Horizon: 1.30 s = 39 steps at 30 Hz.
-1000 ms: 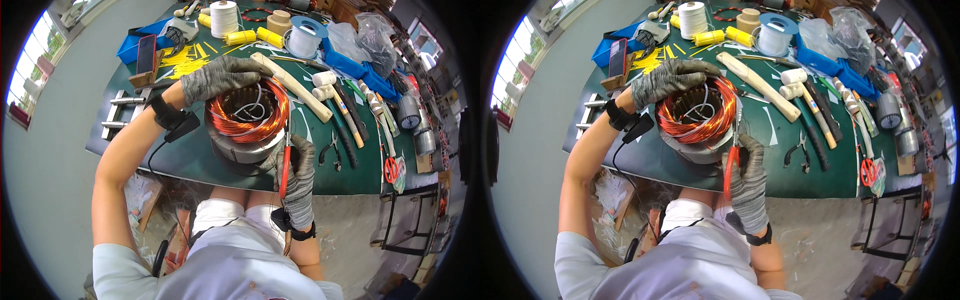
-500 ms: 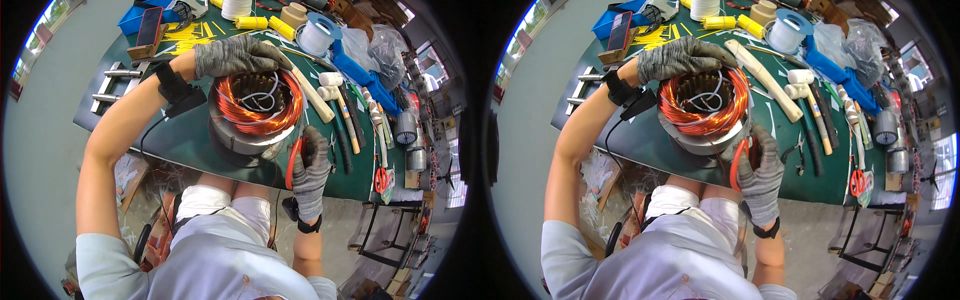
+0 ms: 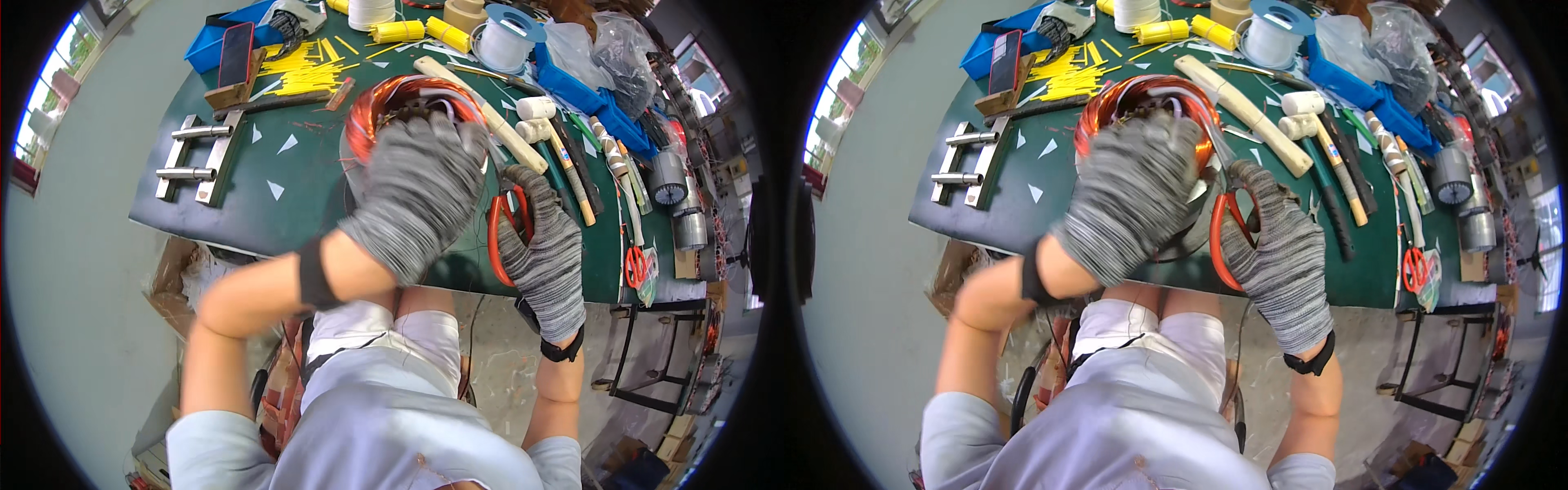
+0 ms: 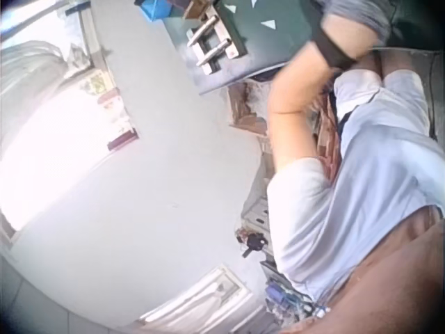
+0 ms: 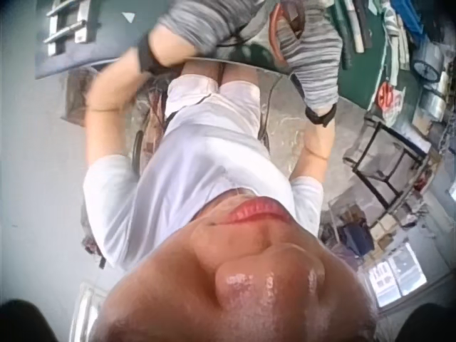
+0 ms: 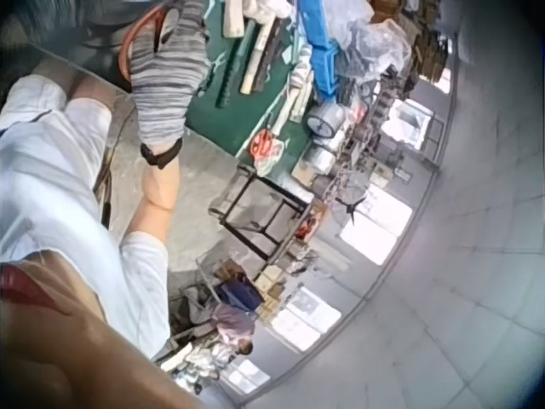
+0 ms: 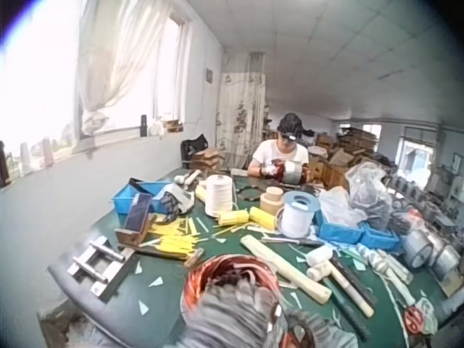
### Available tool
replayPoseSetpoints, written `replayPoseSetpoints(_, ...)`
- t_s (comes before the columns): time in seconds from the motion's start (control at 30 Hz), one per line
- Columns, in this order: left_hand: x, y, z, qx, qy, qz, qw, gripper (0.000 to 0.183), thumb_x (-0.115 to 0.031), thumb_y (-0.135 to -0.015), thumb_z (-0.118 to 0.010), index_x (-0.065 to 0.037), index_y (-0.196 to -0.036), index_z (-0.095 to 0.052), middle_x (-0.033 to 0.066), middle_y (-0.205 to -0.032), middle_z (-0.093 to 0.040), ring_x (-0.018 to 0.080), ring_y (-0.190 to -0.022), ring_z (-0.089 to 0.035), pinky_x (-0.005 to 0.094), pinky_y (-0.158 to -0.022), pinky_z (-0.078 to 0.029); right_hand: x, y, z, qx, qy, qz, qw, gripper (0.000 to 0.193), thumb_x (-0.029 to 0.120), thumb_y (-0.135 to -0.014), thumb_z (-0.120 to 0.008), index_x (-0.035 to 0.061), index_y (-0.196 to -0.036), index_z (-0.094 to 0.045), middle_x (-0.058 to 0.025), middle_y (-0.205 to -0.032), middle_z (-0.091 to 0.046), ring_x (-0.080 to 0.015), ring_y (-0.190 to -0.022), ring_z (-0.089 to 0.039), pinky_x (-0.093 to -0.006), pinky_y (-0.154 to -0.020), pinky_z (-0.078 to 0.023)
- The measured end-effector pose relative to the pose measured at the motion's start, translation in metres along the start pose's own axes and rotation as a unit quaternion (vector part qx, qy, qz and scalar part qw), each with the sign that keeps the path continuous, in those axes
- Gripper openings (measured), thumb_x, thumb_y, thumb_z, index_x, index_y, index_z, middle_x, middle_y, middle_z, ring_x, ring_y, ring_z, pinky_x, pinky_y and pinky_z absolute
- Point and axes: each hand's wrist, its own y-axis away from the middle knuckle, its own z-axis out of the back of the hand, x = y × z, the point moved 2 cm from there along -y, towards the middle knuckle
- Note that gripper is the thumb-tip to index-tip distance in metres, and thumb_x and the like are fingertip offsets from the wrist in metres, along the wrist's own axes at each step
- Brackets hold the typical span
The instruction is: The person inserts white paper strips into the copper coils of a motor stator by hand, then trims the excess paper using shears. They then pull a long white cord, cut it with the shears, and begin threading it through the stator coils.
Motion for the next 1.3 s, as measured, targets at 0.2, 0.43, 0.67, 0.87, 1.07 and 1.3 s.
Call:
replayPoseSetpoints(0.2,-0.018,0.014,-0.021,-0.171,0.021,0.070,0.983,0.040,-0.033,-0.075,-0.056,-0.004,-0.102,-0.053,0.0131,-0.099,-0.057,0.0279,-0.084,-0.054,0.0453,-0.075,-0.041,0.002,-0.023,0.018,0.018,0.109,0.072,0.991,0.044,0.010,-0.070,-0.064,0.0088,-0.113,-0.054,-0.0121,-0.102,-0.061,-0.0272,-0.084,-0.061,-0.0339,-0.071,-0.049)
replayPoseSetpoints(0.43,-0.014,0.008,-0.022,-0.220,0.089,0.037,0.971,0.022,-0.019,-0.074,-0.053,-0.002,-0.087,-0.055,0.0090,-0.069,-0.056,0.0217,-0.069,-0.056,0.0364,-0.058,-0.044,-0.001,-0.055,0.031,0.082,0.227,0.116,0.964,0.044,0.013,-0.070,-0.066,0.0144,-0.113,-0.057,-0.0168,-0.099,-0.061,-0.0322,-0.085,-0.061,-0.0365,-0.077,-0.048)
replayPoseSetpoints(0.67,-0.008,0.012,-0.020,-0.226,0.133,0.001,0.965,0.024,-0.016,-0.072,-0.055,-0.004,-0.093,-0.056,0.0089,-0.075,-0.057,0.0227,-0.071,-0.057,0.0382,-0.058,-0.045,0.009,-0.103,0.048,0.173,0.567,0.298,0.748,0.036,0.023,-0.078,-0.059,0.0257,-0.113,-0.058,-0.0110,-0.097,-0.059,-0.0252,-0.065,-0.061,-0.0374,-0.053,-0.049)
replayPoseSetpoints(0.87,-0.006,0.011,-0.022,-0.220,0.169,-0.017,0.961,0.027,-0.016,-0.071,-0.056,-0.005,-0.094,-0.055,0.0112,-0.078,-0.058,0.0237,-0.072,-0.059,0.0399,-0.056,-0.045,0.021,-0.138,0.061,0.207,0.550,0.407,0.699,0.026,0.030,-0.084,-0.055,0.0228,-0.108,-0.060,-0.0078,-0.085,-0.062,-0.0232,-0.063,-0.062,-0.0338,-0.051,-0.049)
replayPoseSetpoints(1.07,0.000,0.011,-0.021,-0.242,0.203,-0.016,0.949,0.023,-0.015,-0.071,-0.055,-0.005,-0.091,-0.054,0.0108,-0.072,-0.057,0.0234,-0.067,-0.058,0.0377,-0.052,-0.043,0.055,-0.144,0.045,0.250,0.636,0.420,0.597,0.023,0.031,-0.085,-0.052,0.0225,-0.105,-0.060,-0.0037,-0.075,-0.062,-0.0179,-0.065,-0.063,-0.0296,-0.054,-0.050)
replayPoseSetpoints(1.3,-0.001,0.012,-0.023,-0.235,0.138,-0.001,0.962,0.025,-0.017,-0.069,-0.059,-0.005,-0.091,-0.054,0.0090,-0.066,-0.053,0.0227,-0.061,-0.053,0.0364,-0.046,-0.039,0.074,-0.135,0.016,0.342,0.667,0.234,0.619,0.033,0.023,-0.084,-0.050,0.0206,-0.117,-0.049,-0.0066,-0.091,-0.061,-0.0210,-0.071,-0.064,-0.0349,-0.056,-0.052)
